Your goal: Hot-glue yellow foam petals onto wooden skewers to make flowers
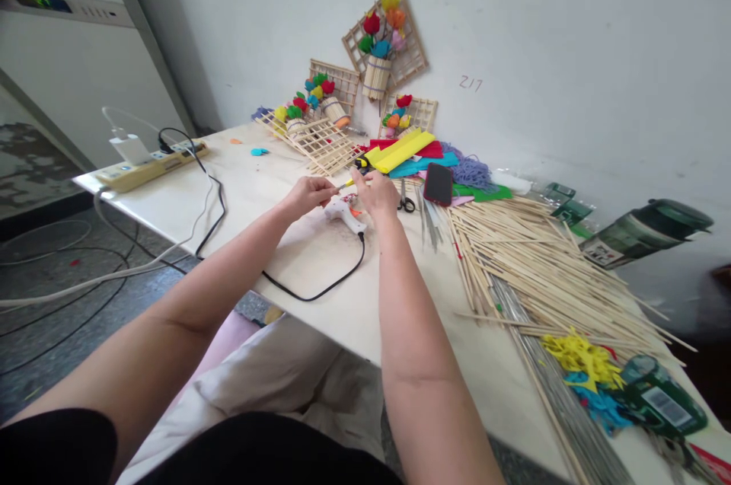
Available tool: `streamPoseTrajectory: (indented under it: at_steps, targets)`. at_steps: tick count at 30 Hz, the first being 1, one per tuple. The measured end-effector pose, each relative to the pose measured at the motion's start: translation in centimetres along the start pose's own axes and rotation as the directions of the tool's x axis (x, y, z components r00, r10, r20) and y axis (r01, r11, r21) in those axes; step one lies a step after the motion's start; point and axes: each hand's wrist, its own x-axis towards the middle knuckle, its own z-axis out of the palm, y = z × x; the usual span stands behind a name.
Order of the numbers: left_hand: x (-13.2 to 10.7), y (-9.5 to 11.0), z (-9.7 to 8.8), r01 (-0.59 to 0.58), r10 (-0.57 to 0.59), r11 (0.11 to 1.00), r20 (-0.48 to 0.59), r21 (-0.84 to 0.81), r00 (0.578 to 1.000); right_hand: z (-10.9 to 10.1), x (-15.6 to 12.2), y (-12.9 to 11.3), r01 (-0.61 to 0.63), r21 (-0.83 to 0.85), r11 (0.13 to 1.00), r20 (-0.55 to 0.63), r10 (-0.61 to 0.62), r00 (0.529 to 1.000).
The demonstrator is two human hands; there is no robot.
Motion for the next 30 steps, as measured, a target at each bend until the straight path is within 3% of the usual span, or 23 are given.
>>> streamPoseTrajectory:
  at_steps: [3, 6, 8, 16, 21, 30]
  targets:
    - [-0.2, 0.1, -0.4, 0.113, -0.102, 0.982, 0.08, -0.153, 0.992, -0.3, 0.4, 0.8, 0.16, 0.181, 0.97, 0.012, -0.165, 0.986]
    - [-0.3, 0.1, -0.8, 0.184, -0.142, 0.951, 0.178, -0.248, 0.974, -0.5, 0.7, 1.1, 0.315, 0.301, 0.9, 0.068, -0.35, 0.934]
    - [-0.4, 0.1, -1.0, 0.218, -0.154, 0.935, 0.232, -0.281, 0.96, -0.6, 0.7, 1.0, 0.357, 0.346, 0.868, 0.118, -0.418, 0.901]
    - [-0.4, -0.1, -1.4, 0.327, -0.205, 0.897, 0.375, -0.298, 0.904, -1.6, 0.4, 0.6, 0.38, 0.393, 0.837, 0.175, -0.474, 0.863]
    - [-0.4, -0.4, -1.6, 0.367, -0.223, 0.878, 0.416, -0.308, 0.881, -1.6, 0.4, 0.6, 0.34, 0.379, 0.86, 0.256, -0.451, 0.855]
    - [-0.5, -0.5, -1.7, 0.413, -0.222, 0.845, 0.481, -0.338, 0.848, -2.0, 0.4, 0.3, 0.42, 0.311, 0.853, 0.282, -0.505, 0.816]
